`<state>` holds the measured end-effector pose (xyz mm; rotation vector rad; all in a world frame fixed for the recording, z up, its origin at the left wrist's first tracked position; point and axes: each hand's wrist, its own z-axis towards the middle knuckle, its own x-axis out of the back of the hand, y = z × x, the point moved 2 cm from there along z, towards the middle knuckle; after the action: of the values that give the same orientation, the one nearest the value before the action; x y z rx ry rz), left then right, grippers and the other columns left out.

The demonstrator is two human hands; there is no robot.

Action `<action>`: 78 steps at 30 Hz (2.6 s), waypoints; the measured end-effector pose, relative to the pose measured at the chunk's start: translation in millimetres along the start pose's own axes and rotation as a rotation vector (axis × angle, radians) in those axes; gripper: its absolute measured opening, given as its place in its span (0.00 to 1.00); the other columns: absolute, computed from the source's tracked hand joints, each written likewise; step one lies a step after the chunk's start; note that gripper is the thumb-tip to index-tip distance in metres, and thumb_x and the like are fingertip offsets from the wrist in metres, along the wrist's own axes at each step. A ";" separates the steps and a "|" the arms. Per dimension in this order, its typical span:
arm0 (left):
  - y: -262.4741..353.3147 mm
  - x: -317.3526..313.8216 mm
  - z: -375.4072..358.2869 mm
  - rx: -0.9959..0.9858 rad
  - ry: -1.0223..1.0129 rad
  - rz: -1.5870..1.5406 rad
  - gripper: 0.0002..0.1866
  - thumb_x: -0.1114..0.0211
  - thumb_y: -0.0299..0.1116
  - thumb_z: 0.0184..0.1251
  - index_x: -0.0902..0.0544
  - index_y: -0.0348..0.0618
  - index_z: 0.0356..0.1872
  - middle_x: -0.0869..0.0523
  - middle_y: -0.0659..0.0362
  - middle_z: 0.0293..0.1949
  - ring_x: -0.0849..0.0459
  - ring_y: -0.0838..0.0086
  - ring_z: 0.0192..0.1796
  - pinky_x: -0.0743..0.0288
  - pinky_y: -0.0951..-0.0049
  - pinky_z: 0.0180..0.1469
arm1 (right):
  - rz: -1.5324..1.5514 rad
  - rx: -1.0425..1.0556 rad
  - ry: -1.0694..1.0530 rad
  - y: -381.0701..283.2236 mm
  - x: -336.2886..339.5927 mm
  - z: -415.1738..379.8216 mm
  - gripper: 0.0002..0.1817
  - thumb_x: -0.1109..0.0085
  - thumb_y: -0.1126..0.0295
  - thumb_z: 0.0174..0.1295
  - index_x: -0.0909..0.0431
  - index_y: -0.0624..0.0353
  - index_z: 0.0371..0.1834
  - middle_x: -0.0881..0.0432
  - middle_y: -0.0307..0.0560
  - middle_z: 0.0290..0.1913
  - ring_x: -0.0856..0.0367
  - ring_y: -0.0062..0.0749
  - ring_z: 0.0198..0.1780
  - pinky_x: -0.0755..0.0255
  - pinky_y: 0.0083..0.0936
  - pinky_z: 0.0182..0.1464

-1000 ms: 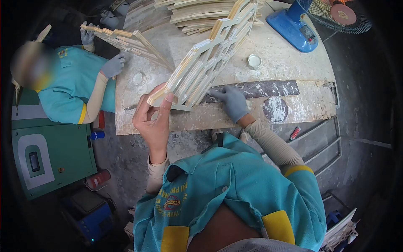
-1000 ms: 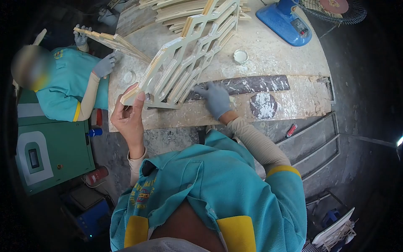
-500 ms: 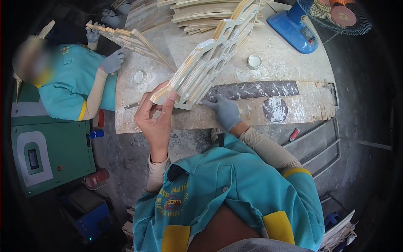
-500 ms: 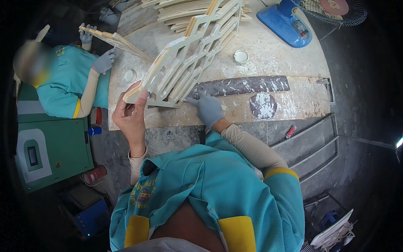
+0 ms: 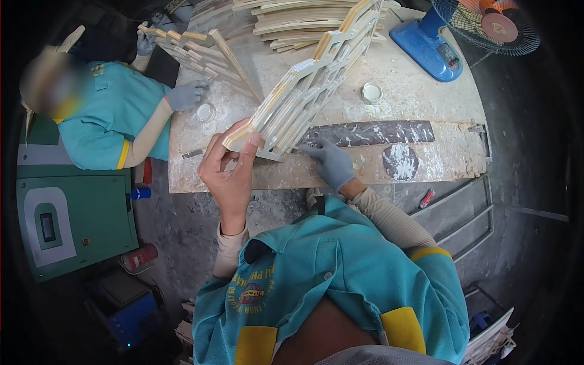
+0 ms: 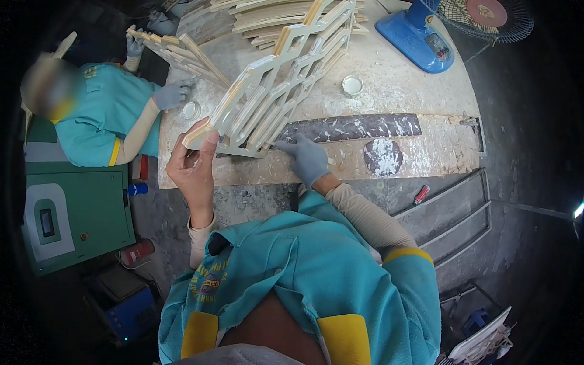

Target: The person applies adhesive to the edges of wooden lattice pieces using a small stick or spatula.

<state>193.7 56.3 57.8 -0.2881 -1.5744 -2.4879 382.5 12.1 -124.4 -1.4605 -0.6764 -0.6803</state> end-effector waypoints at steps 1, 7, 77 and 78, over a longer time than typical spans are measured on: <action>-0.6 0.1 -0.1 -0.001 0.000 0.010 0.16 0.26 0.24 0.66 0.11 0.36 0.54 0.13 0.59 0.40 0.16 0.82 0.40 0.23 0.82 0.39 | 0.000 -0.001 -0.001 3.3 4.3 4.0 0.28 0.43 0.75 0.62 0.16 0.28 0.61 0.20 0.48 0.46 0.15 0.47 0.45 0.20 0.42 0.45; -2.4 0.1 2.1 0.024 0.012 -0.044 0.15 0.25 0.25 0.67 0.11 0.35 0.53 0.13 0.59 0.40 0.15 0.83 0.40 0.23 0.83 0.37 | -0.055 -0.114 0.270 22.3 7.6 8.7 0.30 0.41 0.75 0.63 0.18 0.24 0.65 0.22 0.47 0.40 0.17 0.46 0.41 0.22 0.40 0.43; 3.3 5.0 4.3 -0.045 0.020 0.025 0.15 0.24 0.23 0.63 0.11 0.34 0.50 0.16 0.60 0.33 0.23 0.84 0.30 0.30 0.82 0.30 | -0.037 0.012 -0.064 -25.2 11.6 -13.8 0.30 0.40 0.73 0.61 0.20 0.26 0.66 0.21 0.50 0.51 0.14 0.50 0.46 0.19 0.44 0.46; 5.8 5.0 4.1 -0.028 0.003 0.012 0.14 0.25 0.24 0.65 0.11 0.32 0.51 0.15 0.60 0.36 0.21 0.84 0.34 0.28 0.83 0.34 | -0.044 0.036 0.039 -9.0 5.5 -7.4 0.30 0.41 0.73 0.62 0.20 0.27 0.66 0.21 0.50 0.50 0.14 0.49 0.45 0.19 0.44 0.44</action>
<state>190.7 57.4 65.8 -0.2970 -1.5338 -2.5020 379.1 4.7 -114.4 -1.4000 -0.6890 -0.7254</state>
